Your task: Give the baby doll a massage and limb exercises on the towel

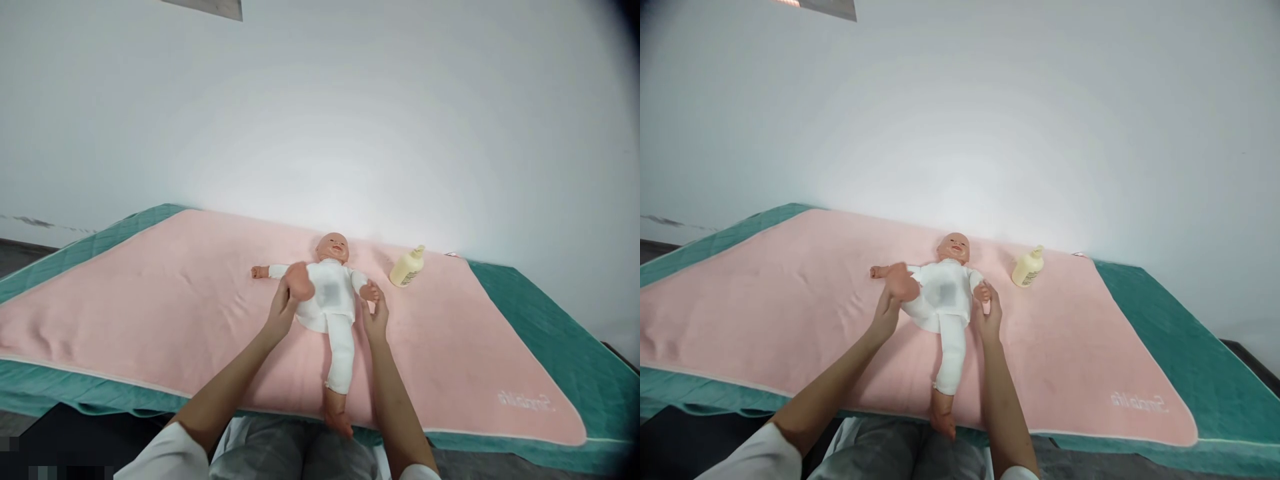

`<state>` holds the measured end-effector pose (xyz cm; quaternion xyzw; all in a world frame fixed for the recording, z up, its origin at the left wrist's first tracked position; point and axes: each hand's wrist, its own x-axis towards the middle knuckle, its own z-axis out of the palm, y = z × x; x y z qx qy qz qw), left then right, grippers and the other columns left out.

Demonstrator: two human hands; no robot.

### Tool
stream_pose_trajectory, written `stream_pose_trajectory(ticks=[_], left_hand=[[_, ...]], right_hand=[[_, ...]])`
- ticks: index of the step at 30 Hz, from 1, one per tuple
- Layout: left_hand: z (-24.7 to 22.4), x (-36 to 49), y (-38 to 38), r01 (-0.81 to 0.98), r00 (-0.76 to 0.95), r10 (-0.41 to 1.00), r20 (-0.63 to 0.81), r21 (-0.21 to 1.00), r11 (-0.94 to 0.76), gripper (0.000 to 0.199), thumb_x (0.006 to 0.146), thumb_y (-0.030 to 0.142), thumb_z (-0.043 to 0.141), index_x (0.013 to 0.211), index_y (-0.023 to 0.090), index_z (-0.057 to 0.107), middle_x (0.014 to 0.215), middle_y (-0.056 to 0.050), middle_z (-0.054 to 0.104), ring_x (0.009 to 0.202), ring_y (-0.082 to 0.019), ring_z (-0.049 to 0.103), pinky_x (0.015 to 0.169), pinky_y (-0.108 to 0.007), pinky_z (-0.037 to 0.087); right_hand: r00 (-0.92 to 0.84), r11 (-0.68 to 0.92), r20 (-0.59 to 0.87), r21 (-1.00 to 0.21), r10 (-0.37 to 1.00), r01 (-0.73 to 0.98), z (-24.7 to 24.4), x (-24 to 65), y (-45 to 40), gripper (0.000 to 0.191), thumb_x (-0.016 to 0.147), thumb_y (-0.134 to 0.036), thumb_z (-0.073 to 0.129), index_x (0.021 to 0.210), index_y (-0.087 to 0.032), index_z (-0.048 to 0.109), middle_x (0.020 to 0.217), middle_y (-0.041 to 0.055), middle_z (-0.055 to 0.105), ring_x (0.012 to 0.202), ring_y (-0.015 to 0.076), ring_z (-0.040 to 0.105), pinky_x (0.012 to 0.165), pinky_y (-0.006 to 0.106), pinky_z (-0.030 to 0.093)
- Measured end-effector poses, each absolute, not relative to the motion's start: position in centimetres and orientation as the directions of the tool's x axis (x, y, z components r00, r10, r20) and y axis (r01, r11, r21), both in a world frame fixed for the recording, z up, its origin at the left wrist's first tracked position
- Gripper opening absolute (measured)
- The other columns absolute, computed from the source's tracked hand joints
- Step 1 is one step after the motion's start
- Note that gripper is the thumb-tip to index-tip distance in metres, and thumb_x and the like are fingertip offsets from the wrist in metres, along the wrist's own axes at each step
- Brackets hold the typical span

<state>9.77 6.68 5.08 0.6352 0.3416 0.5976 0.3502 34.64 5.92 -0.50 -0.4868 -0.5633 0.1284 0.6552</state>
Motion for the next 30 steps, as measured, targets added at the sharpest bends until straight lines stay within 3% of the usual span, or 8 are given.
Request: stream_pose_trajectory(ticks=[3, 10, 16, 22, 30], left_hand=[[5.9, 11.8, 8.2, 0.049, 0.065, 0.845, 0.531, 0.844, -0.534, 0.052, 0.088, 0.054, 0.057, 0.127, 0.021, 0.048, 0.123, -0.011, 0.058, 0.116, -0.026, 0.057, 0.099, -0.042, 0.047], [4.9, 14.3, 10.6, 0.148, 0.125, 0.875, 0.467, 0.863, -0.482, 0.05, 0.083, 0.042, 0.066, 0.127, 0.021, 0.053, 0.13, -0.009, 0.06, 0.123, -0.025, 0.055, 0.106, -0.041, 0.043], [4.2, 13.8, 11.6, 0.308, 0.231, 0.872, 0.431, 0.818, -0.486, 0.048, 0.086, 0.039, 0.062, 0.13, 0.019, 0.059, 0.126, -0.009, 0.065, 0.117, -0.027, 0.059, 0.103, -0.043, 0.044], [4.2, 13.7, 12.4, 0.508, 0.307, 0.856, 0.416, 0.688, -0.517, 0.035, 0.089, 0.036, 0.059, 0.119, 0.02, 0.068, 0.122, -0.009, 0.065, 0.118, -0.028, 0.055, 0.106, -0.048, 0.038], [3.4, 13.5, 13.3, 0.544, 0.32, 0.874, 0.366, 0.685, -0.486, 0.036, 0.089, 0.039, 0.058, 0.116, 0.018, 0.069, 0.128, -0.011, 0.06, 0.124, -0.028, 0.049, 0.109, -0.049, 0.034]], right_hand=[[0.156, 0.574, 0.696, -0.681, 0.701, 0.455, -0.4, 34.6, 5.8, 0.04, 0.089, -0.033, 0.057, 0.127, -0.023, 0.058, 0.131, 0.0104, 0.061, 0.125, 0.024, 0.055, 0.107, 0.046, 0.046], [-0.011, 0.631, 0.732, -0.579, 0.681, 0.516, -0.4, 34.3, 6.2, 0.029, 0.089, -0.022, 0.056, 0.117, -0.025, 0.064, 0.129, 0.0073, 0.064, 0.125, 0.0217, 0.057, 0.107, 0.047, 0.048], [-0.159, 0.698, 0.764, -0.455, 0.625, 0.553, -0.4, 34.1, 6.3, 0.039, 0.092, -0.014, 0.05, 0.128, -0.028, 0.061, 0.137, 0.0055, 0.059, 0.133, 0.0208, 0.05, 0.11, 0.046, 0.046], [-0.192, 0.688, 0.75, -0.431, 0.633, 0.584, -0.2, 34.0, 6.1, 0.046, 0.092, -0.013, 0.048, 0.133, -0.031, 0.057, 0.136, 0.0059, 0.058, 0.134, 0.0208, 0.049, 0.108, 0.046, 0.048], [-0.179, 0.68, 0.756, -0.426, 0.63, 0.597, -0.3, 33.9, 6.3, 0.045, 0.091, -0.012, 0.049, 0.129, -0.033, 0.06, 0.128, 0.0054, 0.064, 0.13, 0.0206, 0.052, 0.105, 0.047, 0.05]])
